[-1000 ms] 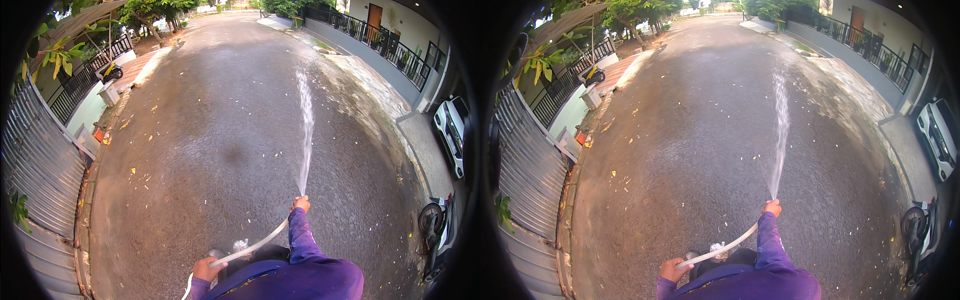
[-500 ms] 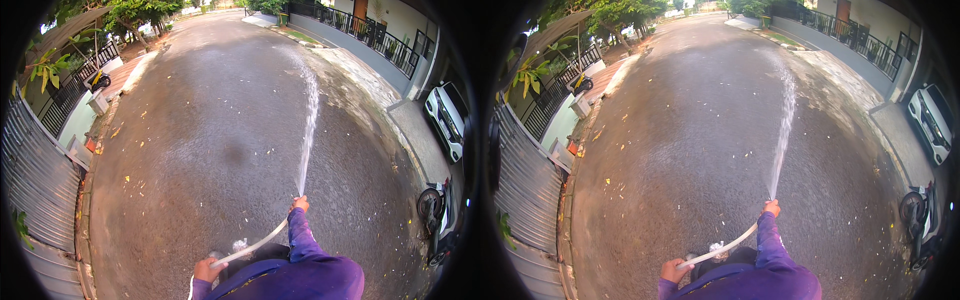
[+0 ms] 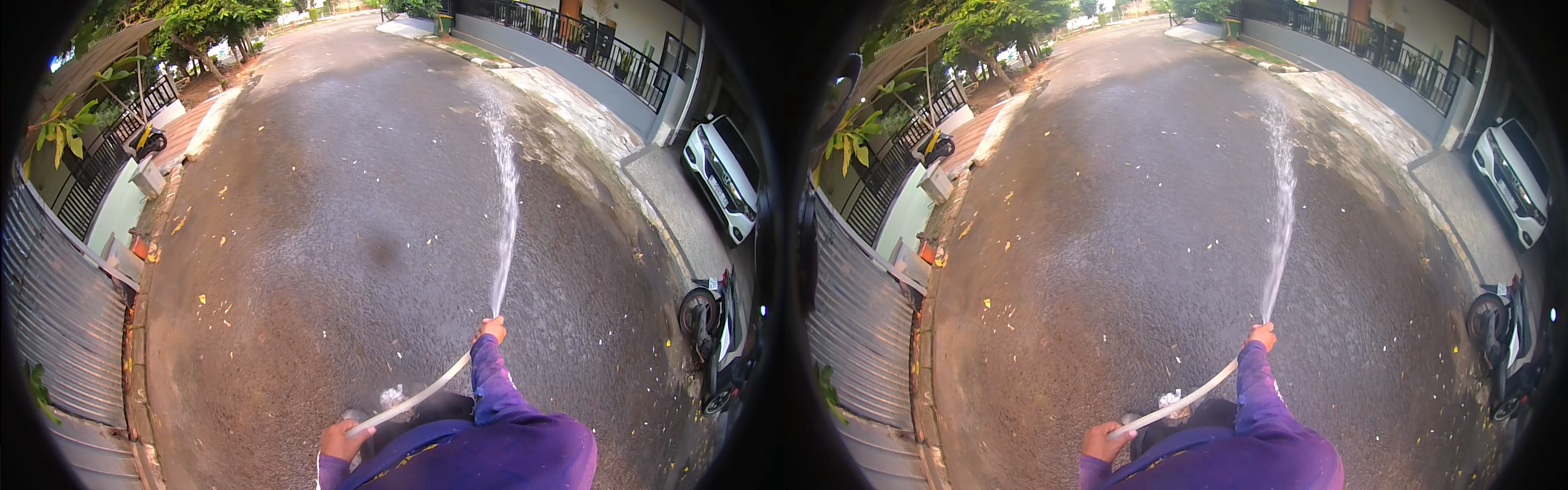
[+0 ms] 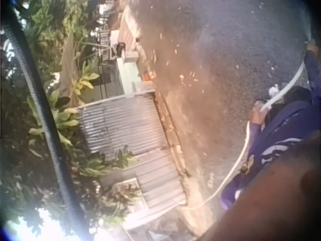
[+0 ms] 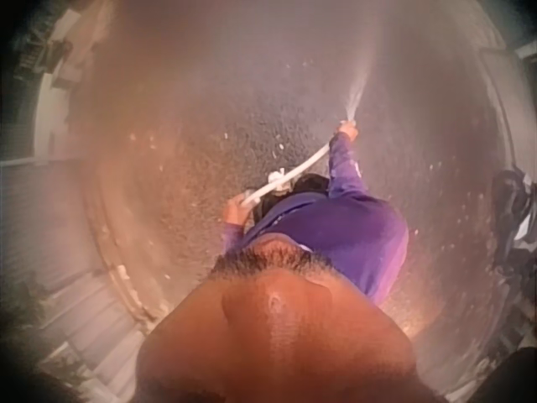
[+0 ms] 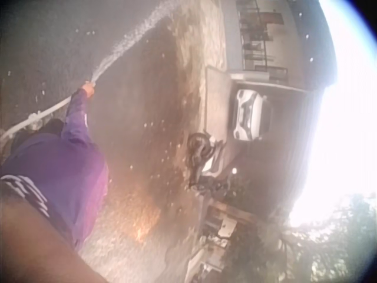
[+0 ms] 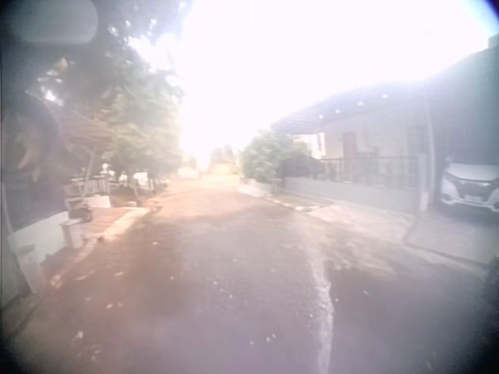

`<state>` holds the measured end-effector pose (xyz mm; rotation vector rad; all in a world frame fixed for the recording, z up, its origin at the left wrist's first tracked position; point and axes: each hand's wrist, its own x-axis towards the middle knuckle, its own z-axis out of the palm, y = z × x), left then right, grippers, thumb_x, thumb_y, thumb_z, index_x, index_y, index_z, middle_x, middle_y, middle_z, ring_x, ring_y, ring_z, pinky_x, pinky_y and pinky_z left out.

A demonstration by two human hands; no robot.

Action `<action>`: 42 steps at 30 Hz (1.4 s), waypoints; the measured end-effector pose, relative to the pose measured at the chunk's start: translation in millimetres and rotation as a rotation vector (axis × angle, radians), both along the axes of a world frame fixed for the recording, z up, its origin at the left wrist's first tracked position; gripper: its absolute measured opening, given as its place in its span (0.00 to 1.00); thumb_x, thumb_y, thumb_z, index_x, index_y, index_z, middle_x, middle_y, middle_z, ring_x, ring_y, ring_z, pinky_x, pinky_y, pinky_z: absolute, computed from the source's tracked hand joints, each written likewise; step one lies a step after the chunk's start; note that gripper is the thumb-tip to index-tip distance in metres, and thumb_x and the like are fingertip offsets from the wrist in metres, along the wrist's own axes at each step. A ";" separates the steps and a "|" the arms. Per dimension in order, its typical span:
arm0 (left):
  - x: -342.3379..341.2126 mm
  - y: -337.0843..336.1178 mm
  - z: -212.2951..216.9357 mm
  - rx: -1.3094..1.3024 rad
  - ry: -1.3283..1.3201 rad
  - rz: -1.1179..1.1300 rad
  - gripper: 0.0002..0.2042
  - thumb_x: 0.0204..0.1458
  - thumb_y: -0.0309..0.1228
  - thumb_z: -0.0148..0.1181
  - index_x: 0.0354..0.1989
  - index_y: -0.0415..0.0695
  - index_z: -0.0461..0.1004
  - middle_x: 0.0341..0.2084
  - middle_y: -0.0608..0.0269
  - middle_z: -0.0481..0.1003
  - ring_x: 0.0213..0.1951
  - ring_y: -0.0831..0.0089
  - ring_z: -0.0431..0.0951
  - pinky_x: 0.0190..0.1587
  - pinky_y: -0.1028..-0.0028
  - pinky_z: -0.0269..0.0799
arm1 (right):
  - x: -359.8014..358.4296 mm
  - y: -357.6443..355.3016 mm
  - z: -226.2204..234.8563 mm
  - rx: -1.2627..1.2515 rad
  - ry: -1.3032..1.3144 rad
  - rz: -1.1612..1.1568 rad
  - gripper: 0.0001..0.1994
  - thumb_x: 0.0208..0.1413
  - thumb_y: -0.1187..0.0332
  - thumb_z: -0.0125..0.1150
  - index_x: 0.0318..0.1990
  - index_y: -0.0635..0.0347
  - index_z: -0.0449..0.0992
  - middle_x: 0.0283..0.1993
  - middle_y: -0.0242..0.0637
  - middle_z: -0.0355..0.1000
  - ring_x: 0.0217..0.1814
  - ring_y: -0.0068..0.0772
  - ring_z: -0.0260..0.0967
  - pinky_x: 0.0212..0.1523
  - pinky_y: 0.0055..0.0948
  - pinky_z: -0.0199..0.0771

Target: The person uses a hose to spray water on a paved driveway, moving the stream back and forth to wet the surface and displace debris. The person walks along the driveway while maintaining a steady spray.

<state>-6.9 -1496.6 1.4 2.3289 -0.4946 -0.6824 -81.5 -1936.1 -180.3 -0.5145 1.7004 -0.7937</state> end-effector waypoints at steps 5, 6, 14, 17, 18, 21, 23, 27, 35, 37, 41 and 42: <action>-0.3 0.5 -6.7 -0.003 -0.001 -0.021 0.18 0.43 0.46 0.75 0.28 0.42 0.82 0.14 0.62 0.73 0.19 0.74 0.71 0.27 0.70 0.67 | -11.2 -3.9 -19.6 -0.002 0.016 -0.048 0.22 0.56 0.53 0.43 0.21 0.60 0.75 0.13 0.40 0.63 0.11 0.40 0.61 0.13 0.41 0.60; -0.8 0.5 -7.1 0.000 -0.007 -0.026 0.18 0.43 0.46 0.75 0.28 0.42 0.82 0.14 0.62 0.73 0.19 0.74 0.71 0.27 0.70 0.67 | -12.0 -4.0 -21.1 -0.009 0.042 -0.051 0.23 0.56 0.53 0.43 0.21 0.60 0.76 0.13 0.41 0.64 0.11 0.40 0.62 0.14 0.42 0.61; -2.4 -0.7 2.8 0.059 0.054 -0.057 0.20 0.42 0.48 0.75 0.29 0.41 0.82 0.18 0.52 0.76 0.23 0.57 0.78 0.31 0.64 0.72 | -31.0 -0.6 -28.6 -0.001 0.095 -0.095 0.23 0.55 0.53 0.44 0.22 0.60 0.80 0.17 0.46 0.69 0.17 0.46 0.69 0.20 0.46 0.68; -2.7 7.1 -0.6 0.050 0.062 -0.062 0.20 0.43 0.48 0.75 0.28 0.41 0.81 0.17 0.52 0.75 0.22 0.59 0.78 0.30 0.64 0.72 | -36.4 9.8 -22.9 -0.013 0.087 -0.144 0.23 0.55 0.52 0.43 0.22 0.60 0.77 0.16 0.43 0.66 0.14 0.43 0.65 0.17 0.43 0.64; -2.3 10.5 -1.9 0.043 0.065 -0.062 0.20 0.43 0.48 0.74 0.27 0.41 0.81 0.17 0.52 0.75 0.22 0.60 0.78 0.30 0.64 0.72 | -37.1 13.5 -18.1 -0.033 0.099 -0.124 0.22 0.56 0.53 0.42 0.23 0.60 0.74 0.14 0.41 0.63 0.11 0.39 0.60 0.14 0.41 0.60; 1.6 8.8 2.1 0.047 -0.001 -0.181 0.20 0.43 0.49 0.74 0.27 0.41 0.81 0.17 0.53 0.75 0.22 0.63 0.78 0.30 0.65 0.71 | -72.7 5.1 -49.7 -0.119 0.156 -0.205 0.21 0.56 0.53 0.42 0.24 0.61 0.72 0.13 0.38 0.60 0.09 0.36 0.57 0.11 0.39 0.55; 5.1 19.0 -0.4 0.017 0.041 -0.177 0.20 0.43 0.49 0.74 0.28 0.42 0.81 0.17 0.54 0.75 0.22 0.64 0.77 0.30 0.65 0.71 | -74.9 19.0 -48.6 -0.092 0.139 -0.227 0.22 0.56 0.53 0.42 0.23 0.61 0.75 0.15 0.41 0.65 0.13 0.40 0.62 0.16 0.42 0.61; 13.3 48.2 0.6 -0.010 0.056 -0.227 0.19 0.45 0.46 0.74 0.26 0.40 0.80 0.14 0.67 0.70 0.20 0.79 0.68 0.25 0.71 0.64 | -82.7 65.3 -3.1 0.048 0.120 -0.216 0.24 0.54 0.53 0.44 0.23 0.61 0.83 0.25 0.50 0.77 0.30 0.52 0.76 0.35 0.47 0.75; 7.1 104.3 7.0 -0.044 0.139 -0.370 0.19 0.45 0.46 0.75 0.26 0.41 0.81 0.14 0.67 0.71 0.20 0.79 0.69 0.25 0.71 0.64 | -167.4 129.2 -63.3 0.018 0.414 -0.115 0.15 0.54 0.58 0.57 0.37 0.58 0.84 0.42 0.57 0.78 0.47 0.57 0.77 0.52 0.48 0.74; 0.8 112.4 7.1 -0.052 0.142 -0.400 0.19 0.44 0.47 0.75 0.27 0.42 0.82 0.15 0.64 0.73 0.21 0.75 0.71 0.27 0.70 0.66 | -195.3 142.2 -61.0 0.043 0.415 -0.113 0.15 0.54 0.58 0.58 0.39 0.56 0.83 0.43 0.57 0.78 0.48 0.57 0.77 0.52 0.48 0.73; -6.9 122.9 2.4 0.008 0.120 -0.469 0.19 0.43 0.48 0.75 0.29 0.42 0.82 0.18 0.56 0.77 0.23 0.68 0.77 0.31 0.66 0.71 | -232.3 163.6 -37.6 0.086 0.334 -0.177 0.16 0.55 0.57 0.54 0.34 0.58 0.84 0.41 0.55 0.79 0.48 0.54 0.77 0.52 0.46 0.73; -5.1 130.5 2.2 0.035 0.096 -0.436 0.20 0.43 0.48 0.75 0.29 0.42 0.82 0.19 0.56 0.77 0.23 0.67 0.77 0.31 0.66 0.71 | -198.9 181.1 12.0 0.074 0.297 -0.131 0.19 0.55 0.56 0.51 0.30 0.60 0.84 0.38 0.55 0.79 0.46 0.53 0.78 0.50 0.46 0.74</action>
